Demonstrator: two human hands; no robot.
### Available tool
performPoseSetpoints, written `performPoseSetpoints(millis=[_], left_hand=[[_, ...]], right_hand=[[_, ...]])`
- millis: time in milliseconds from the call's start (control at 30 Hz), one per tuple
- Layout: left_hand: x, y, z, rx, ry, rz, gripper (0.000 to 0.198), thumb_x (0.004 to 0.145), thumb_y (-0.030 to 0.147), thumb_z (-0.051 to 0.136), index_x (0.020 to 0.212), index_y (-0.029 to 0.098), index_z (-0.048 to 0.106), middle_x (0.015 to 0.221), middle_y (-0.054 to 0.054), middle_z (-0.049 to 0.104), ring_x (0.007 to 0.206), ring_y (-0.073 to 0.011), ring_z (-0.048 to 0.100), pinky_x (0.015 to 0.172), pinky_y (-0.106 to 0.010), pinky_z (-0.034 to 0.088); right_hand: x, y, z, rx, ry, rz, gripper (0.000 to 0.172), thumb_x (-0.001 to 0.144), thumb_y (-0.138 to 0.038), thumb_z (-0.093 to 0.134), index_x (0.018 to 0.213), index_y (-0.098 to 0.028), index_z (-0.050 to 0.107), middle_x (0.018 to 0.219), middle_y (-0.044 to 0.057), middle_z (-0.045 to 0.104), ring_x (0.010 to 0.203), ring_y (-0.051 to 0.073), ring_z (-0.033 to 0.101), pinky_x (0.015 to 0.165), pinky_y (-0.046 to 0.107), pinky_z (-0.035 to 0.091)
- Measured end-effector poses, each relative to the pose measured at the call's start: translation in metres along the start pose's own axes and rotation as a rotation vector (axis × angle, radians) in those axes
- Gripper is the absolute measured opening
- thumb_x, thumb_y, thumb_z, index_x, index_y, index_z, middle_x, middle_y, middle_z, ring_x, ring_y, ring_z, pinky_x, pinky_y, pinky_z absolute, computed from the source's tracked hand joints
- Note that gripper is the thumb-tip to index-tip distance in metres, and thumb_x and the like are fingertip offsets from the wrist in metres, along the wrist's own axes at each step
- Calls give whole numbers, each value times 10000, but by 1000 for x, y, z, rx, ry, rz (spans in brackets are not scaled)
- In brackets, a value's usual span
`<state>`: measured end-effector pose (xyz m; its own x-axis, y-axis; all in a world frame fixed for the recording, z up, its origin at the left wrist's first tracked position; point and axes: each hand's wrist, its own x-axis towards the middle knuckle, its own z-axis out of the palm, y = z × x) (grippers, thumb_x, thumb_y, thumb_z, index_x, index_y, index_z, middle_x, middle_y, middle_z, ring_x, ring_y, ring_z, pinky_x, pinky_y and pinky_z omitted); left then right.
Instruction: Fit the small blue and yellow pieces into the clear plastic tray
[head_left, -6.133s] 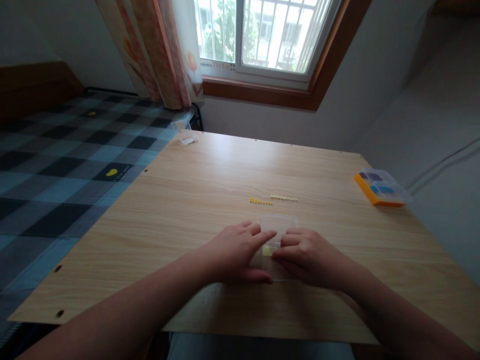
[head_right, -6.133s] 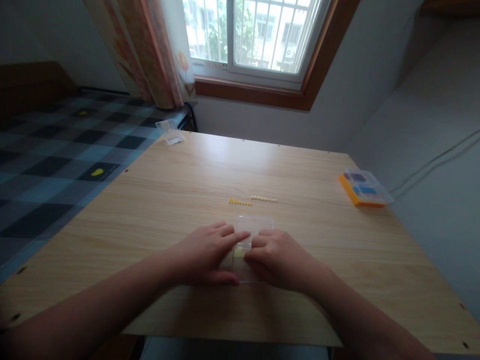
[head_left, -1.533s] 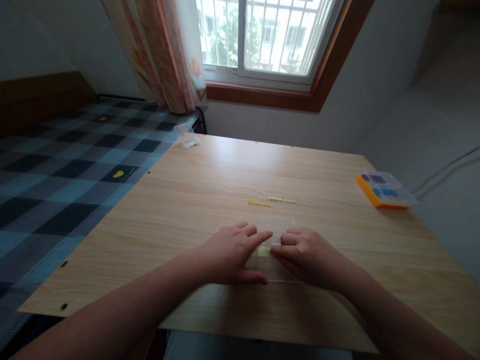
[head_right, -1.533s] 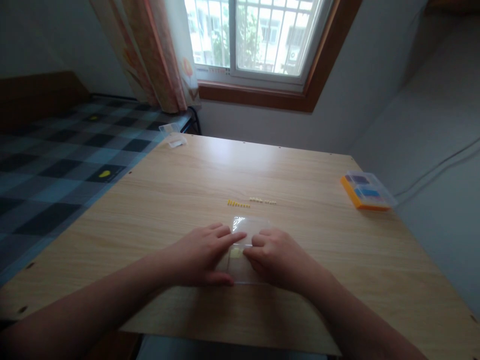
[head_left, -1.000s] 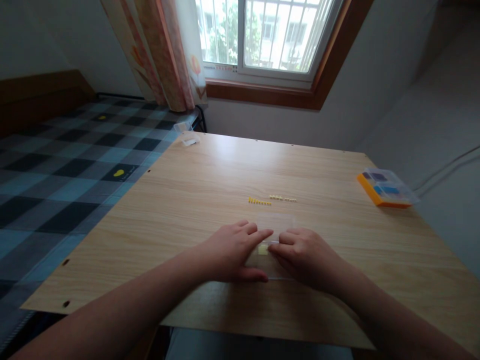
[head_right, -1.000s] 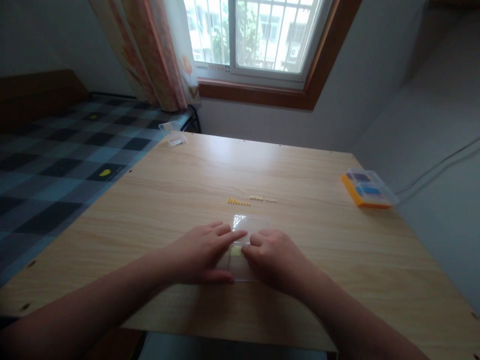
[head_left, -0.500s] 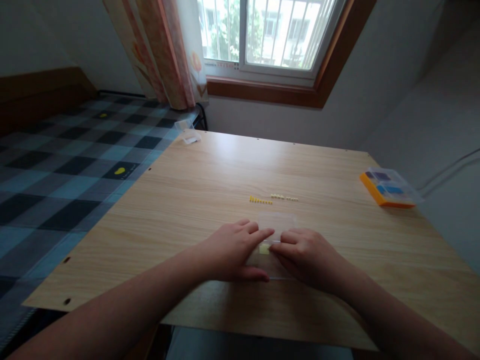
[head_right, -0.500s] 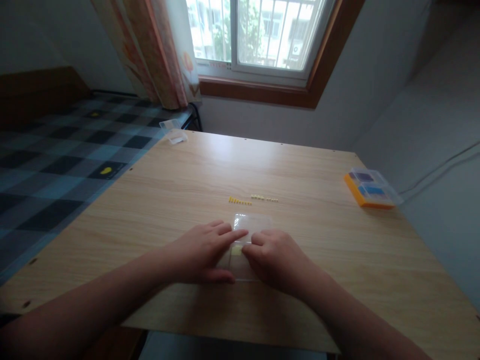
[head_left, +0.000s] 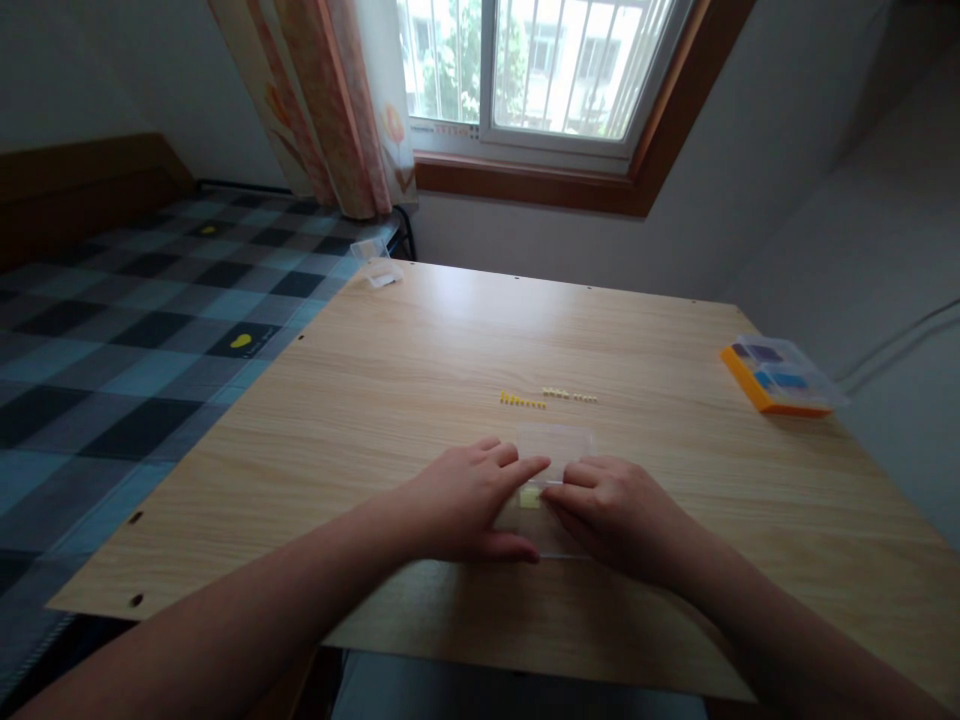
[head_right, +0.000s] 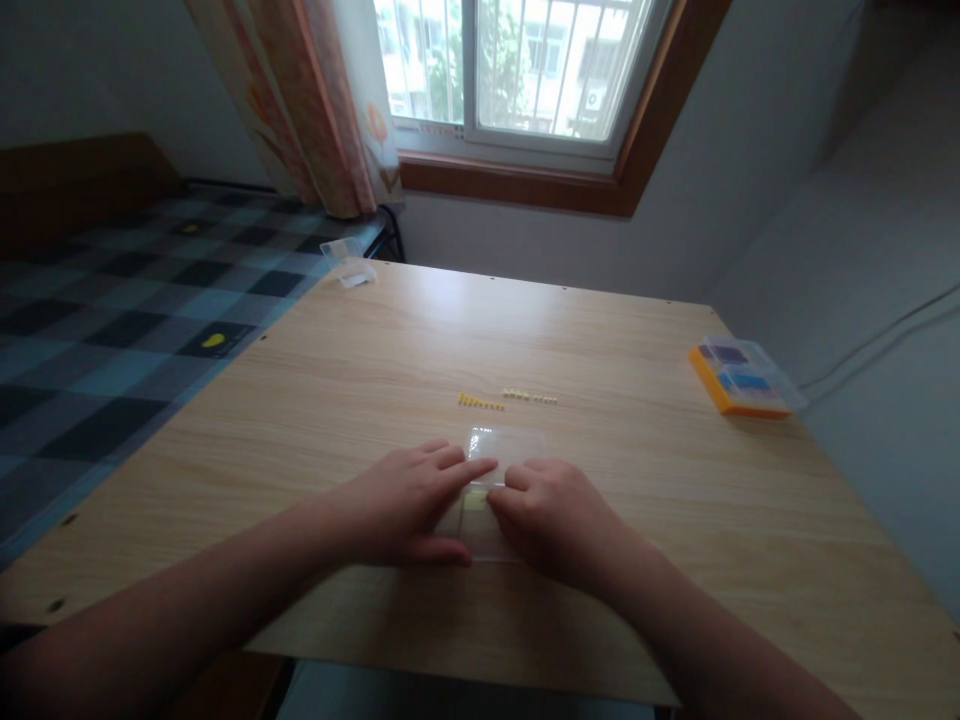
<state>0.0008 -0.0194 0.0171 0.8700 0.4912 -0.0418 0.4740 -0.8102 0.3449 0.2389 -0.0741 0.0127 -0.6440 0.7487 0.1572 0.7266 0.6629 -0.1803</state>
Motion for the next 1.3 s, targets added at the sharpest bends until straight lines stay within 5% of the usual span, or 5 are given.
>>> performPoseSetpoints(millis=[467,633,800,967,1300], left_hand=[[0,-1,2,-1,21,3,883,810,641,763,1514,205,456,1243,-119,657,1160,-337,615,975,-450,497],[1,1,-2,-1,0,-12,896,808,643,764,1526,208,452,1229,-122,661,1135,-335,621,951,-447,512],[2,1,-5,-8,-19,-26,891,811,639,763,1523,196,462,1243,-130,659,1156,-342,609,972,-461,509],[1,0,-3,-15,10,-15,874,808,630,767,1513,205,472,1216,-115,664,1133,-333,618,956,-451,514],[1,-1,-2,-15,-7,-32,886,805,631,767,1523,212,461,1235,-122,661,1154,-337,615,978,-450,508]], right_hand=[[-1,-1,0,1,54,-38,215,974,-196,546,813,-191,690,699,12,608,626,138,471,597,315,257],[-4,13,-9,96,386,61,196,998,-212,550,994,-198,746,714,14,633,631,145,524,604,296,361],[-1,64,-7,18,656,244,197,977,-225,582,1030,-190,768,852,78,692,855,231,606,812,386,484],[8,98,19,-30,630,388,259,937,-236,589,1104,-204,784,1159,137,674,1113,301,595,1010,516,462],[16,95,38,-124,439,433,296,944,-259,601,1177,-251,783,1561,140,471,1492,392,335,1167,650,300]])
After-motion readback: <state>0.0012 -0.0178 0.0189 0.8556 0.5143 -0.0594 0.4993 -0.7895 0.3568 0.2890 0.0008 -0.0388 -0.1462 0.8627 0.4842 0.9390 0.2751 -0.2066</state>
